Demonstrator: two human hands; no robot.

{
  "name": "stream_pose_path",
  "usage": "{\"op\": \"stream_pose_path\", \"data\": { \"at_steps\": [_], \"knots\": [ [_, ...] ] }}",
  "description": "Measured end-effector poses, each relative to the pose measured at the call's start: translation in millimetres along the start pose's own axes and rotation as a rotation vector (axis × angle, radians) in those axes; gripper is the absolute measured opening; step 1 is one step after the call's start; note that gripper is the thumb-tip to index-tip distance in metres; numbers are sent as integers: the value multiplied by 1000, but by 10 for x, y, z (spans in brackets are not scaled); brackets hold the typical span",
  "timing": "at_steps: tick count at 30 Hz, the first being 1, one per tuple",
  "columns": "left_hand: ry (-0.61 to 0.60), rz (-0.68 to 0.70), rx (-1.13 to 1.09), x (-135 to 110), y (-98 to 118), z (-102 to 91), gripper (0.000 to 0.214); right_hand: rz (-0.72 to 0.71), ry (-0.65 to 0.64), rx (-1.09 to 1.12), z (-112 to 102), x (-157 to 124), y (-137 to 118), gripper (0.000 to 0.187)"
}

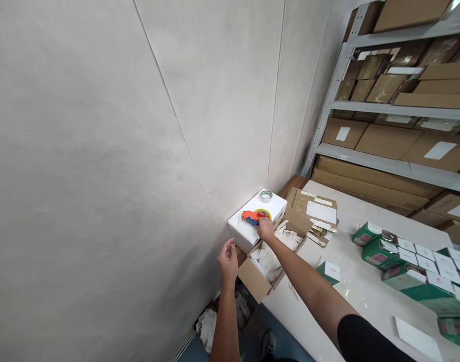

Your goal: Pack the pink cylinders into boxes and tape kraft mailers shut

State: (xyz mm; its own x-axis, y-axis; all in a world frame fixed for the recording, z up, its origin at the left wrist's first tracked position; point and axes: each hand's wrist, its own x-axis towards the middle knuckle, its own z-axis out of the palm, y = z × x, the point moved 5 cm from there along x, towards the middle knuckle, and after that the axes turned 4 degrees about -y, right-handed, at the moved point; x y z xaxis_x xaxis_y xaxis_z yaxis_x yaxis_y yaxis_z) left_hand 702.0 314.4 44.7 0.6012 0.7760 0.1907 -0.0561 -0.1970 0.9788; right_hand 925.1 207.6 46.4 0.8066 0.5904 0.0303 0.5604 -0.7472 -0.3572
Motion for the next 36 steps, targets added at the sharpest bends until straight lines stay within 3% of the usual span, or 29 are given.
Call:
{"op": "stream_pose_path", "data": {
  "at_steps": [4, 8, 14, 18, 22, 26, 31, 36],
  "knots": [
    [53, 5, -45, 104, 92, 161, 41, -69, 254, 1, -243, -272, 183, 15],
    [63, 8, -137, 152, 263, 515, 37, -104, 483, 16, -621, -694, 503, 10],
    [7, -52, -321, -19, 536, 1306, 36, -16, 647, 46, -1127, -1641, 1220, 12],
    [-121, -139, -400, -371, 645, 2006, 39, 93, 681, 47, -1193, -2394, 1874, 12],
    [-368, -258, -449, -965, 692, 2730, 42, 272, 633, 1, -999, -3221, 2601, 10],
    [-600, -309, -448, -1659, 710, 3242, 48, 476, 521, 3, -587, -4106, 3260, 8],
    [-791, -292, -375, -2394, 700, 3588, 55, 781, 356, 50, 7, -5138, 3899, 12],
    [-873, -312, -311, -3013, 641, 3808, 55, 1006, 228, 153, 424, -5975, 4397, 22]
  ]
}}
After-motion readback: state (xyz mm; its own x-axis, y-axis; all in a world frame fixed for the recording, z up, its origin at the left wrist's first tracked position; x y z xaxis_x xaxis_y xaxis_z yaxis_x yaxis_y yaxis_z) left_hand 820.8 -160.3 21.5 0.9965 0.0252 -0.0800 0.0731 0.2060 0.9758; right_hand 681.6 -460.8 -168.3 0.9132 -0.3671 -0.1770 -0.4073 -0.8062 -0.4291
